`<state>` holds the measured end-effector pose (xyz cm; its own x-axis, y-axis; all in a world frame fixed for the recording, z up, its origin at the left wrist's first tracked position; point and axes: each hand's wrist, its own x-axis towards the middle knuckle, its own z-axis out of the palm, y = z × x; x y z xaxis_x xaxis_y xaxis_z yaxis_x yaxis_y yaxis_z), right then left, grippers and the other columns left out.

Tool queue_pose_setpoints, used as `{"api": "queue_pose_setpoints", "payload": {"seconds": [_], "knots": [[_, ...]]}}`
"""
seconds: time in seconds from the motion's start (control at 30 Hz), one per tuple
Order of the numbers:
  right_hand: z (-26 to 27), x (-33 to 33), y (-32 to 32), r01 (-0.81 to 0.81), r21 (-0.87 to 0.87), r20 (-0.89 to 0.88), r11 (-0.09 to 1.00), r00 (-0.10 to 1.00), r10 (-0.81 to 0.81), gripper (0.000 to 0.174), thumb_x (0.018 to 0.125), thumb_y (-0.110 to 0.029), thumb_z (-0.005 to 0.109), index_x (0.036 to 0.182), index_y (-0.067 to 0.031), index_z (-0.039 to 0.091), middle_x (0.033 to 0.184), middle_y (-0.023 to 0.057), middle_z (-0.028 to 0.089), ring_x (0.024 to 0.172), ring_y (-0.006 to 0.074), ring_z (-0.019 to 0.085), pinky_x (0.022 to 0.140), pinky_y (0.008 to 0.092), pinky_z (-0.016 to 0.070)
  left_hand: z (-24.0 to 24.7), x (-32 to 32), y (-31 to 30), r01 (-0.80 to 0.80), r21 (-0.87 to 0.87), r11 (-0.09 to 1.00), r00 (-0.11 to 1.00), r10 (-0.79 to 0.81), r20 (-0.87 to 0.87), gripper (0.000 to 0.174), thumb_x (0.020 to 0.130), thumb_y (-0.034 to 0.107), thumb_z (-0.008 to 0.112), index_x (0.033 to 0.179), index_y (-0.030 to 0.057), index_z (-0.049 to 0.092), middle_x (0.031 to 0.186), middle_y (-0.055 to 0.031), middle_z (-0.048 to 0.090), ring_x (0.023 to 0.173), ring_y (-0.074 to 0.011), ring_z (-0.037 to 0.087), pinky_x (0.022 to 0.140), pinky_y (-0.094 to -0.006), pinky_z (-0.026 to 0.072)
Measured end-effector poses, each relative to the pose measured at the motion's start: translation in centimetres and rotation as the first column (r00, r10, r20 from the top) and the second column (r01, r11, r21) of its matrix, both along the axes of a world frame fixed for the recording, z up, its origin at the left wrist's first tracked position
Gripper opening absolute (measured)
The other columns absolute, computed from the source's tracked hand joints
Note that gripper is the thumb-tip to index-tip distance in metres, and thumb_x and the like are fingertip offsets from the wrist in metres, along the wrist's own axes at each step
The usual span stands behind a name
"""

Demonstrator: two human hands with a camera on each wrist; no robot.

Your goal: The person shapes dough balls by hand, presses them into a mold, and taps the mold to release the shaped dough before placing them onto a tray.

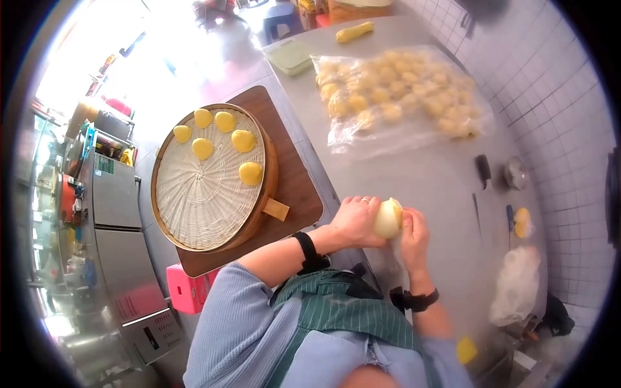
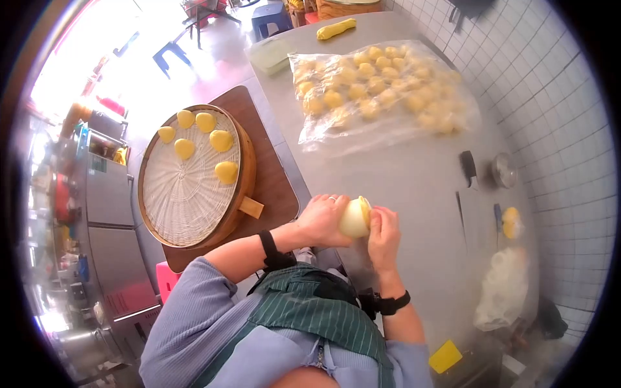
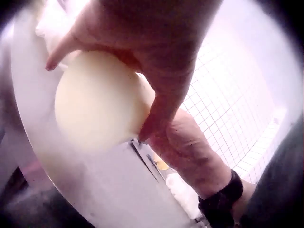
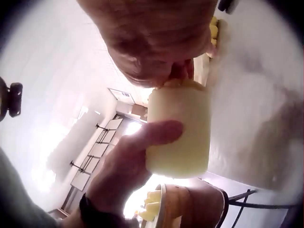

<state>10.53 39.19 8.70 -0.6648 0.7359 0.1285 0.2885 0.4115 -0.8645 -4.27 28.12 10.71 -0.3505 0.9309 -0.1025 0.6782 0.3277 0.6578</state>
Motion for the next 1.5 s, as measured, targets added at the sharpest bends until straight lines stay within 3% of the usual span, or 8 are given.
{"api": "queue_pose_setpoints", "payload": {"seconds": [0.27,0.4,0.57,0.67,0.87,1.13,1.2,1.5], "knots": [[-5.2,1.4,6.8,0.048,-0.841,-0.217,0.539,0.882,-0.417,0.039,0.104,-0.031,0.045,0.119,0.0021,0.059,0.112,0.0089,0.065,0.099,0.0161,0.063,0.087,0.0343,0.0513,-3.9,-4.1,-0.5,-0.244,0.217,0.945,0.963,0.209,0.171,0.084,0.061,0.023,0.084,0.133,0.0029,0.045,0.117,-0.0186,0.061,0.112,-0.0333,0.06,0.095,-0.0413,0.0486],[-7.2,1.1,5.8,0.499,-0.157,0.152,0.852,0.865,-0.478,0.035,0.102,-0.031,0.048,0.111,-0.0012,0.063,0.109,0.0128,0.068,0.099,0.0254,0.066,0.081,0.0363,0.0522,-7.8,-4.8,2.6,-0.336,0.293,0.895,0.871,0.177,0.458,0.087,0.067,0.015,0.084,0.139,0.0039,0.037,0.122,-0.0135,0.06,0.115,-0.0255,0.058,0.099,-0.0358,0.0463],[-6.7,3.0,4.8,0.385,0.242,0.151,0.891,0.892,-0.426,0.023,0.098,-0.022,0.051,0.108,-0.0059,0.064,0.099,0.0112,0.066,0.092,0.0297,0.063,0.081,0.0408,0.0497,-8.1,-2.9,3.4,-0.519,0.292,0.803,0.841,0.42,0.341,0.078,0.075,0.014,0.079,0.14,-0.0018,0.037,0.13,-0.0183,0.053,0.124,-0.0264,0.052,0.105,-0.036,0.0406],[-5.1,4.1,5.7,0.289,0.254,0.041,0.923,0.95,-0.309,0.026,0.099,-0.024,0.051,0.113,-0.0065,0.064,0.106,0.0093,0.066,0.099,0.0264,0.062,0.085,0.0377,0.0491,-9.9,1.1,1.5,-0.729,0.456,0.511,0.681,0.609,0.406,0.049,0.091,0.004,0.06,0.137,-0.0017,0.044,0.142,-0.0169,0.043,0.133,-0.0281,0.042,0.11,-0.0383,0.0343],[-6.2,-0.4,7.9,-0.108,-0.546,-0.362,0.831,0.925,-0.118,0.039,0.103,-0.033,0.046,0.13,-0.0063,0.058,0.121,0.012,0.064,0.109,0.0231,0.06,0.097,0.0322,0.0435,-9.8,7.9,6.5,-0.62,0.464,0.632,0.775,0.402,0.487,0.033,0.101,0.011,0.043,0.131,-0.0014,0.051,0.141,-0.0144,0.045,0.131,-0.0259,0.043,0.111,-0.0372,0.0326],[-6.9,0.6,5.9,-0.154,-0.389,-0.259,0.908,0.964,0.053,0.056,0.105,-0.043,0.033,0.141,0.0003,0.044,0.139,0.0163,0.05,0.127,0.0231,0.048,0.107,0.0341,0.0371,-10.1,9.2,11.1,-0.586,0.482,0.652,0.772,0.267,0.577,0.043,0.105,0.025,0.037,0.136,-0.002,0.048,0.142,-0.0154,0.047,0.13,-0.0245,0.044,0.11,-0.0364,0.0333],[-7.4,1.2,5.8,-0.136,-0.302,-0.274,0.944,0.96,0.05,0.058,0.106,-0.043,0.032,0.143,0.0008,0.04,0.143,0.017,0.046,0.131,0.0244,0.045,0.11,0.0348,0.0346,-9.9,8.4,11.1,-0.654,0.297,0.695,0.5,0.104,0.86,0.045,0.106,0.029,0.036,0.137,-0.0019,0.047,0.143,-0.0142,0.046,0.132,-0.0235,0.042,0.112,-0.0364,0.0321],[-6.4,-0.6,6.4,-0.118,-0.361,-0.262,0.925,0.965,0.021,0.048,0.106,-0.035,0.035,0.136,0.0003,0.05,0.134,0.0145,0.054,0.125,0.024,0.051,0.106,0.034,0.0374,-10.1,8.4,11.9,-0.682,0.402,0.61,0.661,0.28,0.696,0.042,0.106,0.028,0.037,0.131,-0.0027,0.052,0.148,-0.0136,0.041,0.134,-0.023,0.04,0.111,-0.0358,0.0322]]}}
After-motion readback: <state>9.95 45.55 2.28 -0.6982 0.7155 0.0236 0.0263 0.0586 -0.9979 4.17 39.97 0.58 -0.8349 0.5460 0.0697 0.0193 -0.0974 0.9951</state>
